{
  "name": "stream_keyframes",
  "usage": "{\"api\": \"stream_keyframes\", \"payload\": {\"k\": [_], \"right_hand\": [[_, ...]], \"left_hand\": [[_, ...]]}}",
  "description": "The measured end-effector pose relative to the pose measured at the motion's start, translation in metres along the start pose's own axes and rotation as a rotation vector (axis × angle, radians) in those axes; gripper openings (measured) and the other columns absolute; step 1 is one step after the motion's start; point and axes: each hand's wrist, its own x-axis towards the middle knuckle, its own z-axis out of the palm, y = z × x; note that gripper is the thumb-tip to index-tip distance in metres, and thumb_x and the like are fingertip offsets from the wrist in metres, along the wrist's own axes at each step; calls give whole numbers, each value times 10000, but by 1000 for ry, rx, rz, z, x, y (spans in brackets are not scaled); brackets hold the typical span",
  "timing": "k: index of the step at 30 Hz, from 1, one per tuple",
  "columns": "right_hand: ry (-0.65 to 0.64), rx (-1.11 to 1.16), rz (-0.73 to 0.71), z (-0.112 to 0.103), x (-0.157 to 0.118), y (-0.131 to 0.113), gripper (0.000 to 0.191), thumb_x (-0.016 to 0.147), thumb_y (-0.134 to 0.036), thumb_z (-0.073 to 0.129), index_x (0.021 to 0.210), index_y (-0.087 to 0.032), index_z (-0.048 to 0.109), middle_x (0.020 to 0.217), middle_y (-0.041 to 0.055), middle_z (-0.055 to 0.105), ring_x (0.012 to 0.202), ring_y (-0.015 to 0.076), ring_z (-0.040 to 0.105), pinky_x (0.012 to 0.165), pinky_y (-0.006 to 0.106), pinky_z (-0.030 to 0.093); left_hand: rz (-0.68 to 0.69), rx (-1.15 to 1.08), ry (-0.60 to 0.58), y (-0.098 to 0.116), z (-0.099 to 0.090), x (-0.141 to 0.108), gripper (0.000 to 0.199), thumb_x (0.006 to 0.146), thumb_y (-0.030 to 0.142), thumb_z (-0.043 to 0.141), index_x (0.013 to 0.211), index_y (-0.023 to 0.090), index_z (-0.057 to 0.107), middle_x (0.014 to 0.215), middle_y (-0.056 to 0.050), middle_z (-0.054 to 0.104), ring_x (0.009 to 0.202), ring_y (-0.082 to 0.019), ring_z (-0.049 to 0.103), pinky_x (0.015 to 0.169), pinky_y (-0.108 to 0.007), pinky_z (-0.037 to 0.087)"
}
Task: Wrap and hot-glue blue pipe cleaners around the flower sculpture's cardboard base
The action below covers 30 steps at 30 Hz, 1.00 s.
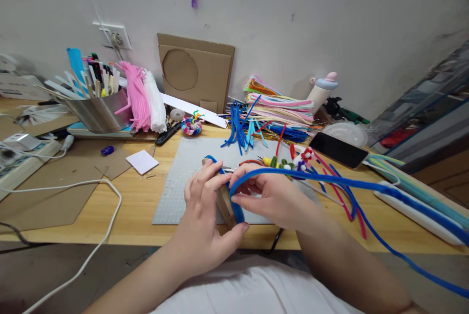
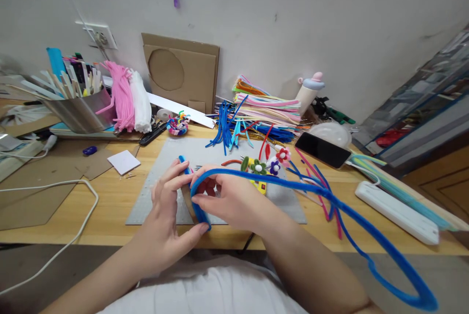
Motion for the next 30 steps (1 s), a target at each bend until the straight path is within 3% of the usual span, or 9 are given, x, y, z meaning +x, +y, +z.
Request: {"api": "stream_keyframes", "payload": {"k": [6, 17, 25, 30], "right_hand": [[-12, -12, -3, -2, 1, -1, 103, 816, -143, 597, 876, -220, 631, 935, -6, 620, 756, 125, 566, 692, 246, 479], [-6, -149, 43, -3, 2, -11, 119, 830, -167, 575, 887, -248, 641, 969, -12, 648, 831, 146, 602, 722, 254, 488], [2, -175, -23, -3, 2, -2, 78, 838, -195, 611, 885, -238, 655, 967, -1, 655, 839, 158, 623, 753, 278, 496], [38, -186, -49, -2, 3, -7, 100, 830, -175, 627, 886, -247, 667, 942, -13, 674, 804, 146, 618, 737, 259, 506]], "left_hand": [[7, -16, -5, -4, 1, 0, 598, 863, 259, 524, 1411, 266, 286, 1540, -146, 299, 1516, -330, 154, 1163, -606, 205], [-22, -65, 40, -3, 3, 1, 580, 836, 206, 544, 1362, 276, 308, 1530, -154, 293, 1510, -337, 179, 1146, -630, 251], [21, -19, -89, -5, -5, 2, 777, 735, 171, 604, 1407, 252, 222, 1562, -189, 223, 1528, -386, 86, 1146, -662, 240], [14, 21, -106, -4, -6, 3, 811, 698, 151, 592, 1406, 247, 207, 1571, -199, 204, 1529, -396, 76, 1141, -681, 236]]}}
